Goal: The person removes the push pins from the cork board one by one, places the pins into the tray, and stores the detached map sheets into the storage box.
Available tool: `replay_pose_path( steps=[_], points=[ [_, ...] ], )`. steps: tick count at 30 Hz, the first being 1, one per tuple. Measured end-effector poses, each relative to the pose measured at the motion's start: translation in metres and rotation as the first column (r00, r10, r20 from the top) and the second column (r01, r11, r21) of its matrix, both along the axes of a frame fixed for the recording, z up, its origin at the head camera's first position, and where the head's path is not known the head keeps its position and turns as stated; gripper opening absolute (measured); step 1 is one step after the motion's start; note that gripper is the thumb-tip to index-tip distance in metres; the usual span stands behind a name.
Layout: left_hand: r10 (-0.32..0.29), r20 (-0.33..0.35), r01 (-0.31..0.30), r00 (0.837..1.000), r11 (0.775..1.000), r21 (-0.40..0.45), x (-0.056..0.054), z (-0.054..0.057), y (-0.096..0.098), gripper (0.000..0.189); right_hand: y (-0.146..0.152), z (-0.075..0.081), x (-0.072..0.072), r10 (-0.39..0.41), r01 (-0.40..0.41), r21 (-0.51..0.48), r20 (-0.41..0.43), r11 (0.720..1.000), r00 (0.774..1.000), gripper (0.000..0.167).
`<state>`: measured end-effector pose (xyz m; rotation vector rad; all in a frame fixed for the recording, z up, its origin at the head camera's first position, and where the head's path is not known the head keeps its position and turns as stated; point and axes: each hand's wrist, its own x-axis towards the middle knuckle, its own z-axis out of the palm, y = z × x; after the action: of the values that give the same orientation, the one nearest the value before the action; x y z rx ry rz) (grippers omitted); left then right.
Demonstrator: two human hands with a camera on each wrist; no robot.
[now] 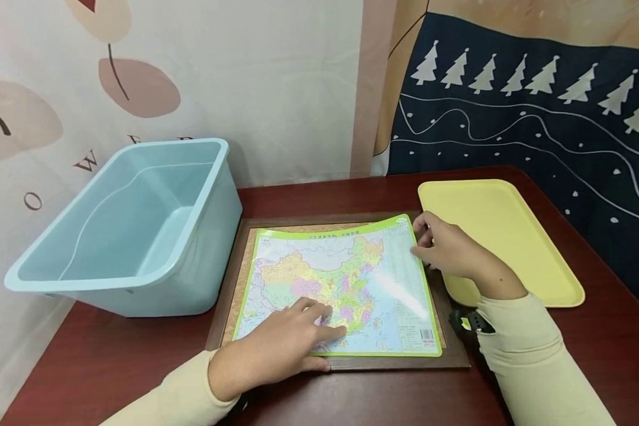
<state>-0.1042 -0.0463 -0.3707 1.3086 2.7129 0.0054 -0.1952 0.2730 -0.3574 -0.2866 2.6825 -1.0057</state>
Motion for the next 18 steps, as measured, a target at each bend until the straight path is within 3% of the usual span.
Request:
replay_pose_path(
  steps=[10, 15, 18],
  points=[
    [0.003, -0.024, -0.002, 1.0, 1.0, 0.001, 0.001, 0.004, 0.001, 0.051, -0.007, 0.012, 0.005, 0.074, -0.074, -0.122, -0.004, 0.99, 0.997, 0.049],
    [0.028, 0.014, -0.029, 0.999, 1.0, 0.005, 0.001, 0.006, -0.001, 0.05, -0.008, 0.01, 0.005, 0.058, -0.053, -0.147, 0.027, 0.988, 0.998, 0.051],
    [0.066, 0.019, -0.067, 0.998, 0.996, 0.062, 0.0, 0.012, -0.007, 0.05, -0.007, 0.008, 0.005, 0.032, -0.025, -0.151, 0.043, 0.988, 0.999, 0.052]
  ],
)
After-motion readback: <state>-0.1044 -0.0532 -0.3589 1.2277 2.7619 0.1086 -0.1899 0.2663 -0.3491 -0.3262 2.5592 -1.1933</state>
